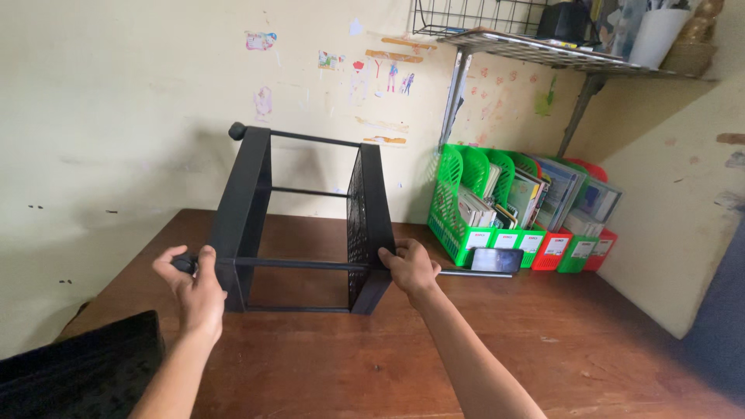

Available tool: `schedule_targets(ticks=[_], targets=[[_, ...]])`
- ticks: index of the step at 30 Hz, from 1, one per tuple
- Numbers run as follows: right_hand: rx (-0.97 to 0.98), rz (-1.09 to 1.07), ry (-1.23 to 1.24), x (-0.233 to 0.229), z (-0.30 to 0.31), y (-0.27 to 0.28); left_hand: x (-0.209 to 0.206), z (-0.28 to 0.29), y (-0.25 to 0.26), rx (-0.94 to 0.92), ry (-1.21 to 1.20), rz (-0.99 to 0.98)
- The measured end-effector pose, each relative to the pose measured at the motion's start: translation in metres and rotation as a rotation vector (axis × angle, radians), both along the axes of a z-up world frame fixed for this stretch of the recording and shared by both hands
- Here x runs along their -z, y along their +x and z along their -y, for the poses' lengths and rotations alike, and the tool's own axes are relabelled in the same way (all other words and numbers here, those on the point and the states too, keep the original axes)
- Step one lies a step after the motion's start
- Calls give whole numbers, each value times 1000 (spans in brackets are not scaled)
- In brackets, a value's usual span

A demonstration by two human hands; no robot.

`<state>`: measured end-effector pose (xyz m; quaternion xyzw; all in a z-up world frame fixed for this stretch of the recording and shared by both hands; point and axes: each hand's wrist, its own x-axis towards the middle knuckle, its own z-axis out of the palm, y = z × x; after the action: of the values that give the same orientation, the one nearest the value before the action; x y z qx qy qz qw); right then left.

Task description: The person assembles a black plastic crate by inserting metal rods into the side panels. They align the panels, insert the rods through pre-drilled holes, and adjust the frame to ensure stability. The assembly is performed on a wooden table in a room with visible storage baskets and wall decorations.

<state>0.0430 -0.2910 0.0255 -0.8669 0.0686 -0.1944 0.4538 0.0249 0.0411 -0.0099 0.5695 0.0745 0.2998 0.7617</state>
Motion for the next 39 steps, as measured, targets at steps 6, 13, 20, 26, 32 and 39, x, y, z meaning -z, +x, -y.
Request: schedule_targets(ticks=[6,13,20,26,32,39], targets=[[4,106,-43,34,18,-6,27,28,-7,-182,97,163],[5,196,20,71,34,-12,45,41,-32,-166,75,15],[-6,270,-43,126,51,-21,109,42,-36,-243,275,-103],[-41,104,235,166,51,-19,158,20,-14,-334,735,-126],[-140,236,244,187,51,-6,182,8,10,-287,897,-335],[-231,275,347,161,46,-18,157,17,6,-202,683,26]])
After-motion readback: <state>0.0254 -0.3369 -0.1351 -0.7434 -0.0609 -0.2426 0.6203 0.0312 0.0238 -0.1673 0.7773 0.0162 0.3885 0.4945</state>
